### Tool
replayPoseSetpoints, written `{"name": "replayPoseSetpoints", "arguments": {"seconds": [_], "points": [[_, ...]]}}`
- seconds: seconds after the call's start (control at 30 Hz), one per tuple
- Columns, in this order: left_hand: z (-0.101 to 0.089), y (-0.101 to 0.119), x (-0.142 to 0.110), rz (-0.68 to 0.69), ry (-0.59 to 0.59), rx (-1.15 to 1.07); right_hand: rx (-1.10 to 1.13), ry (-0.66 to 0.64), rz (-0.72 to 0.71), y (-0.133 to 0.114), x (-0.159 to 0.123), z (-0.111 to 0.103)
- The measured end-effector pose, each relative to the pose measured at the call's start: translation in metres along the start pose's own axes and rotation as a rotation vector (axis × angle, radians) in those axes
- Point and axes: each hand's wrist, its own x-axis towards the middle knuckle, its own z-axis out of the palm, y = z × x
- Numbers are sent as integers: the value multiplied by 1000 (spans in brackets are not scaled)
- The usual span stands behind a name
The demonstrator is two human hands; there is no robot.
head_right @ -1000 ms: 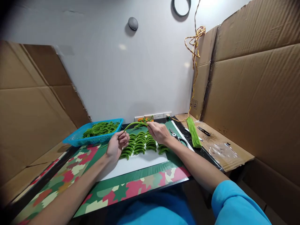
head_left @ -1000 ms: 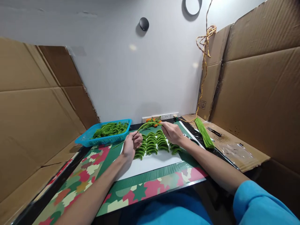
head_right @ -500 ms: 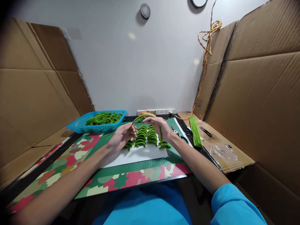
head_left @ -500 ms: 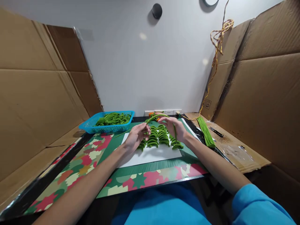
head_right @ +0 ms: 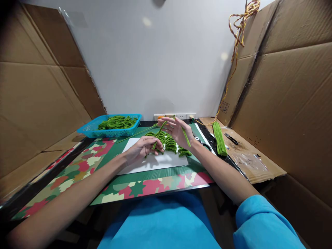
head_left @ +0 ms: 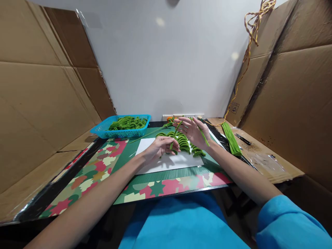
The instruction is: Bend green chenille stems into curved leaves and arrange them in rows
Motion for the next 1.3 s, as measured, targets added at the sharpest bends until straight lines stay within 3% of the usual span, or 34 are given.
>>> {"name": "replayPoseSetpoints", "arguments": {"seconds": [0.27,0.67,1.3], "points": [[15,-10,-2,-44,-58,30,-108,220,-61,27,2,8],[29,-17,-5,-75,-87,35,-264,242,-98,31,-3,21],[31,-22,-6,-121,-78,93,-484,204,-164,39,-6,16]]}}
